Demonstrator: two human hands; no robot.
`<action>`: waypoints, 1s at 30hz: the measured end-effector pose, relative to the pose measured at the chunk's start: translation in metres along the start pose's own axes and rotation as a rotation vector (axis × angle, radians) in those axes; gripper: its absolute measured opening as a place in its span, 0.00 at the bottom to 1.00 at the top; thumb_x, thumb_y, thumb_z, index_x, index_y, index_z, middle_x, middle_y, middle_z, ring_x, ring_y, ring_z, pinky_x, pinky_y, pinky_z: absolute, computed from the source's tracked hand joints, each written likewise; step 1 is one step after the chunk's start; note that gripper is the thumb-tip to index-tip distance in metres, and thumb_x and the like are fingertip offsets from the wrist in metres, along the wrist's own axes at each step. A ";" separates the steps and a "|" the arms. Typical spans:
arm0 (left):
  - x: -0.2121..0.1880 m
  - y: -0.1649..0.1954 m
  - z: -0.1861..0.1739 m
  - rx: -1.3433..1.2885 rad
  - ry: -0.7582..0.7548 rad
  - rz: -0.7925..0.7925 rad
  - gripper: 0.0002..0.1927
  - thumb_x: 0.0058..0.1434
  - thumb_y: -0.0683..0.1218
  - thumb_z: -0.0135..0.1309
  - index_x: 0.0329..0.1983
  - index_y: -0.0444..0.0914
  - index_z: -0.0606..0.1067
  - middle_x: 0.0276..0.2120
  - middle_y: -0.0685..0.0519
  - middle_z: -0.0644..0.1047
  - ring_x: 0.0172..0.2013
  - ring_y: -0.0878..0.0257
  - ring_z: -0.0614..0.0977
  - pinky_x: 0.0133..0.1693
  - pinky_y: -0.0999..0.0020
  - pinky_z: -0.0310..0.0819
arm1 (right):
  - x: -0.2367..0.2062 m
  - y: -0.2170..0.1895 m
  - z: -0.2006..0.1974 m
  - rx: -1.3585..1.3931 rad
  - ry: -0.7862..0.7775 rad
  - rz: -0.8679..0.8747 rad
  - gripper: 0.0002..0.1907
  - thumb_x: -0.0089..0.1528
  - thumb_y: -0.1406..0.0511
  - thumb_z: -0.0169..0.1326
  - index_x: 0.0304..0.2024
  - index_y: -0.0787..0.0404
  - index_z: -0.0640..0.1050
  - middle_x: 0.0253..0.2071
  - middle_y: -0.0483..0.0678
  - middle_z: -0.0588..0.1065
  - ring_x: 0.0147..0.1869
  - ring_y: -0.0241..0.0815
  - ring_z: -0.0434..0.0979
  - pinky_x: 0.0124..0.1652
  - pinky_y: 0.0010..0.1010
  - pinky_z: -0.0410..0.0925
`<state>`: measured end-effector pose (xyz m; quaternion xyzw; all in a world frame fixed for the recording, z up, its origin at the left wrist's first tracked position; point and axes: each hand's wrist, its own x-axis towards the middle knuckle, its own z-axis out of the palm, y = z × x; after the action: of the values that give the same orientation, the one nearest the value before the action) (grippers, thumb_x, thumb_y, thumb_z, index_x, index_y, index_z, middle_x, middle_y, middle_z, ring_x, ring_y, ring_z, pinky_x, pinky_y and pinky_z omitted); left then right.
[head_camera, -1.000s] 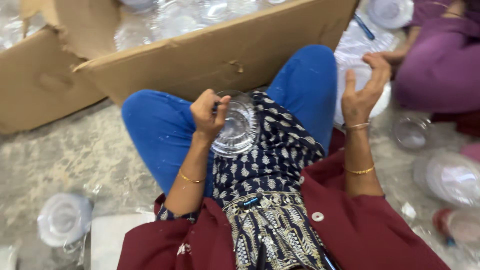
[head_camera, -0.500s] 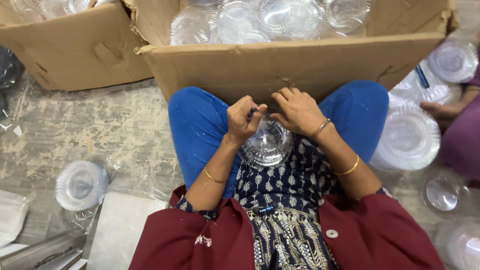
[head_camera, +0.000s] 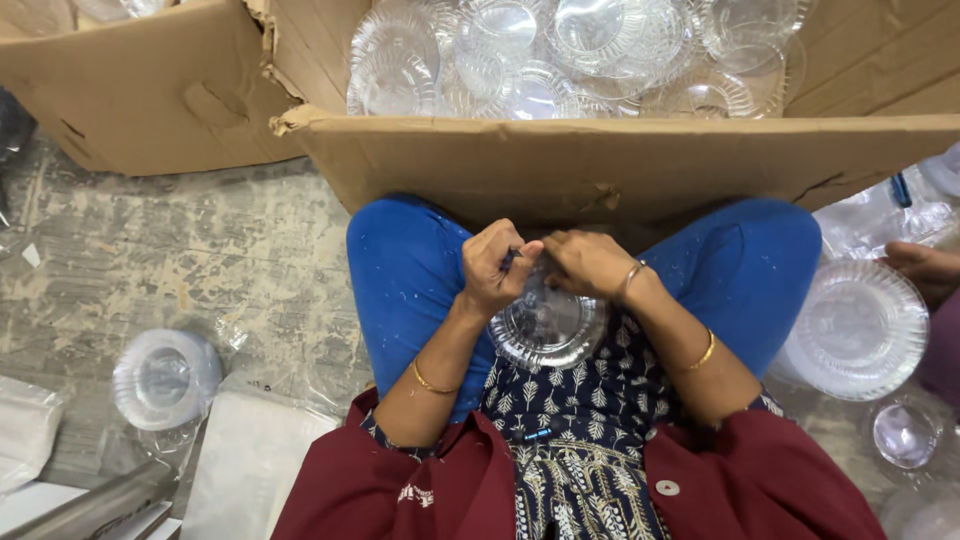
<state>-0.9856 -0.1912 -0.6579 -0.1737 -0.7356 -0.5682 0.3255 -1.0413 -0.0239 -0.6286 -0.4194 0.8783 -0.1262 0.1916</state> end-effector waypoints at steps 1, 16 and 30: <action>0.006 -0.014 0.007 -0.003 -0.002 -0.008 0.15 0.65 0.41 0.60 0.25 0.36 0.67 0.20 0.50 0.67 0.20 0.59 0.68 0.24 0.64 0.58 | 0.007 0.015 0.000 0.011 -0.001 0.017 0.22 0.54 0.60 0.63 0.48 0.62 0.74 0.46 0.53 0.76 0.49 0.57 0.79 0.45 0.47 0.74; 0.068 -0.177 0.064 -0.036 -0.010 -0.093 0.15 0.64 0.40 0.60 0.25 0.35 0.68 0.20 0.50 0.67 0.20 0.59 0.68 0.25 0.64 0.59 | 0.112 0.155 0.006 0.013 0.213 -0.034 0.28 0.43 0.74 0.61 0.48 0.65 0.75 0.46 0.54 0.71 0.50 0.55 0.74 0.43 0.42 0.73; 0.111 -0.249 0.077 -0.030 -0.023 -0.122 0.13 0.64 0.39 0.60 0.26 0.36 0.69 0.20 0.50 0.68 0.21 0.59 0.69 0.25 0.64 0.59 | 0.172 0.218 -0.003 0.037 0.217 -0.072 0.20 0.44 0.73 0.59 0.41 0.64 0.73 0.41 0.52 0.70 0.47 0.54 0.73 0.44 0.41 0.73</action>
<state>-1.2433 -0.2041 -0.7736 -0.1402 -0.7398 -0.5959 0.2791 -1.2913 -0.0242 -0.7493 -0.4307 0.8759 -0.1941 0.0984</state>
